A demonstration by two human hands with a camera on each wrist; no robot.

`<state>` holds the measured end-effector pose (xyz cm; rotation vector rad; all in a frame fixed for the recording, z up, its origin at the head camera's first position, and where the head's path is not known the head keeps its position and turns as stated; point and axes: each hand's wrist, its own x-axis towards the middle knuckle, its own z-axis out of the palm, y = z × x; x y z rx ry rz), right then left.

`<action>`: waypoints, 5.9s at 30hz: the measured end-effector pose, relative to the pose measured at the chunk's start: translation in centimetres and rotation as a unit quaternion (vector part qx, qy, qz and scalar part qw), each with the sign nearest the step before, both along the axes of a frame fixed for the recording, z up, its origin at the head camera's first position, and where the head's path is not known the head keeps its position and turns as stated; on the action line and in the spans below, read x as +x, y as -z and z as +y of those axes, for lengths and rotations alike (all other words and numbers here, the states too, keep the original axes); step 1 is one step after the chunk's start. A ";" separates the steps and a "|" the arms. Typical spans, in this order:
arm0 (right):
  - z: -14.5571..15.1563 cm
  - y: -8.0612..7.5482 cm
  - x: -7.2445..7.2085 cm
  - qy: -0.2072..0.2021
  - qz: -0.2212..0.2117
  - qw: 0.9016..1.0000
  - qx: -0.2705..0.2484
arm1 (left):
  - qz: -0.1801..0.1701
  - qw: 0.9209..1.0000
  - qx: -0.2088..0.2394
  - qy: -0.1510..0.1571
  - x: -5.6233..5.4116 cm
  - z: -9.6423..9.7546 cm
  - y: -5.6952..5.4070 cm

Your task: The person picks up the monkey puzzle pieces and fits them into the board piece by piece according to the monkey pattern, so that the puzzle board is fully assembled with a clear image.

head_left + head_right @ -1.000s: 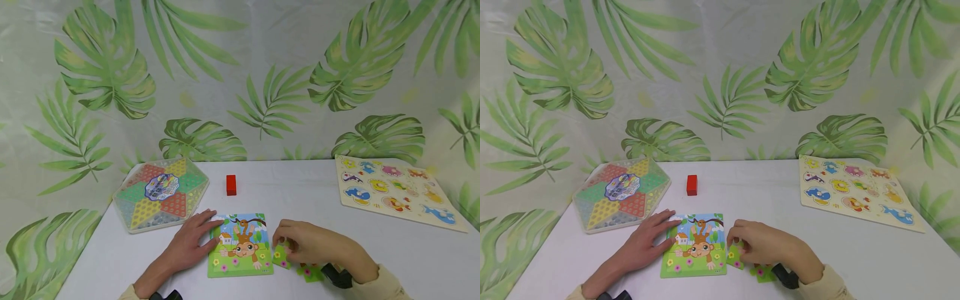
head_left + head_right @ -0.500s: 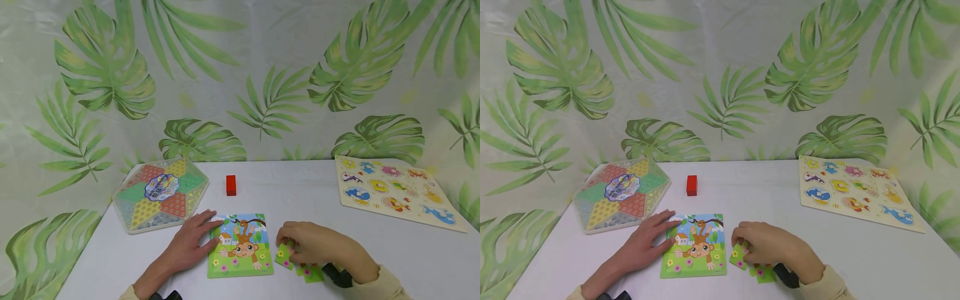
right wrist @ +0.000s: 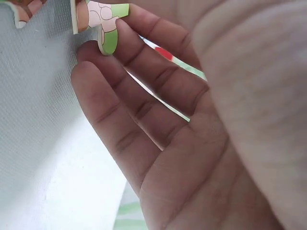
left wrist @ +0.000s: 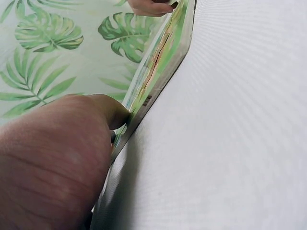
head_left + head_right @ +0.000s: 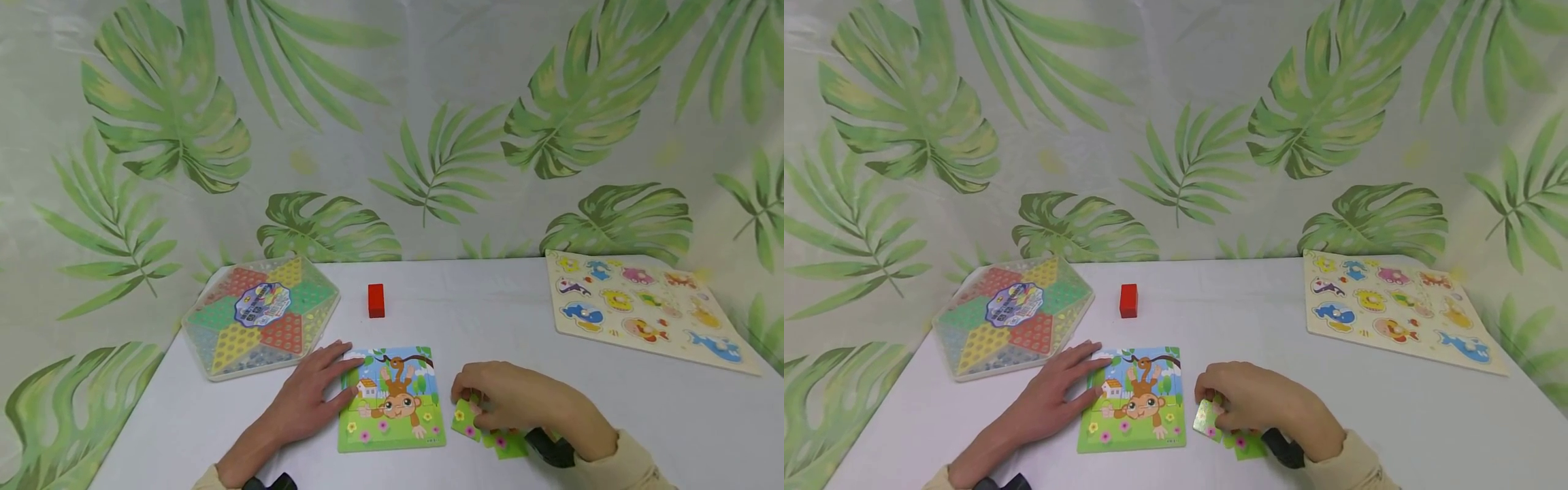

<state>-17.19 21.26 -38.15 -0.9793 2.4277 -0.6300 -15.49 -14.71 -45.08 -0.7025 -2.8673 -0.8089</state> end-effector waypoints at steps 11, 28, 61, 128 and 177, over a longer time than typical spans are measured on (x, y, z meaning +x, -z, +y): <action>1.0 -1.4 0.2 -0.013 0.011 1.000 -0.026 | -0.006 1.000 0.005 0.004 -0.1 0.2 0.0; -5.0 -1.1 0.1 -0.085 0.192 0.976 -0.054 | -0.002 1.000 0.009 0.003 0.0 0.0 -0.1; -13.4 1.1 -0.1 -0.078 0.087 0.983 -0.140 | 0.030 0.999 0.023 0.019 0.0 0.0 0.1; -7.9 2.0 4.7 -0.164 0.301 0.939 0.001 | 0.018 1.000 0.015 0.017 -0.1 -0.1 0.5; 6.5 3.3 4.1 0.096 0.095 0.990 -0.034 | -0.012 1.000 0.017 0.010 0.0 0.1 -0.2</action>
